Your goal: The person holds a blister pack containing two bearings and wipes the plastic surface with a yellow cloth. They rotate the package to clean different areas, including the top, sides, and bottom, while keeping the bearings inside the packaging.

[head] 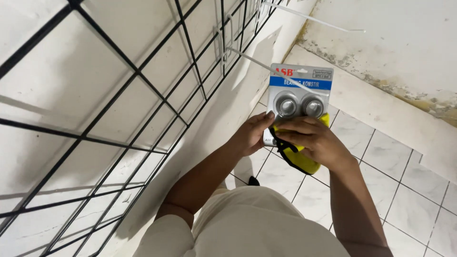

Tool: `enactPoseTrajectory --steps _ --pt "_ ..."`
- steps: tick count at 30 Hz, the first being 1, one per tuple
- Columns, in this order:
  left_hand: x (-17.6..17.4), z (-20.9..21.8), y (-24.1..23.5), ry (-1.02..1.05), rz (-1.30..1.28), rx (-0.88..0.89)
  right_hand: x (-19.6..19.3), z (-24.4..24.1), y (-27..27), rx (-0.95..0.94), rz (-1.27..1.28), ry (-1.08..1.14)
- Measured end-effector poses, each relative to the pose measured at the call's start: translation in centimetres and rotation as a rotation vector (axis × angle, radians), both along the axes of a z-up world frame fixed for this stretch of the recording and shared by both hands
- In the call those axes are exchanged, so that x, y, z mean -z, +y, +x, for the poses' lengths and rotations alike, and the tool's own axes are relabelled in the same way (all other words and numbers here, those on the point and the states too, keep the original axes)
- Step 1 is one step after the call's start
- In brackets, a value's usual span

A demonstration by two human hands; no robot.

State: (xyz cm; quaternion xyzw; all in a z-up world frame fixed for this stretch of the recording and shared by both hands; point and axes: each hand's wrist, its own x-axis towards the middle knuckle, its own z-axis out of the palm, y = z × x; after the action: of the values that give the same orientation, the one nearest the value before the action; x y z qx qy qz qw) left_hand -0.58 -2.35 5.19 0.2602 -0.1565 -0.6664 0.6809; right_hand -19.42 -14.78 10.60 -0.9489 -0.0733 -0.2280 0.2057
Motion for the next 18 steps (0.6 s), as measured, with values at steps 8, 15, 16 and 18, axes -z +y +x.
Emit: enactPoseTrajectory --steps 8,15,16,18 --pt "-2.6 0.1 2.2 -0.016 0.066 -0.056 0.5 0.8 1.2 0.047 0.003 -0.091" --pt "0.0 -1.0 1.6 0.153 -0.063 -0.063 2.1 3.1 5.1 0.377 -0.186 -0.325" --pt "-1.0 -0.7 2.2 0.152 -0.063 -0.062 1.7 3.1 5.1 0.378 -0.186 -0.325" --pt "-2.9 -0.2 3.2 0.133 -0.032 -0.095 0.8 2.9 5.2 0.348 -0.149 -0.314"
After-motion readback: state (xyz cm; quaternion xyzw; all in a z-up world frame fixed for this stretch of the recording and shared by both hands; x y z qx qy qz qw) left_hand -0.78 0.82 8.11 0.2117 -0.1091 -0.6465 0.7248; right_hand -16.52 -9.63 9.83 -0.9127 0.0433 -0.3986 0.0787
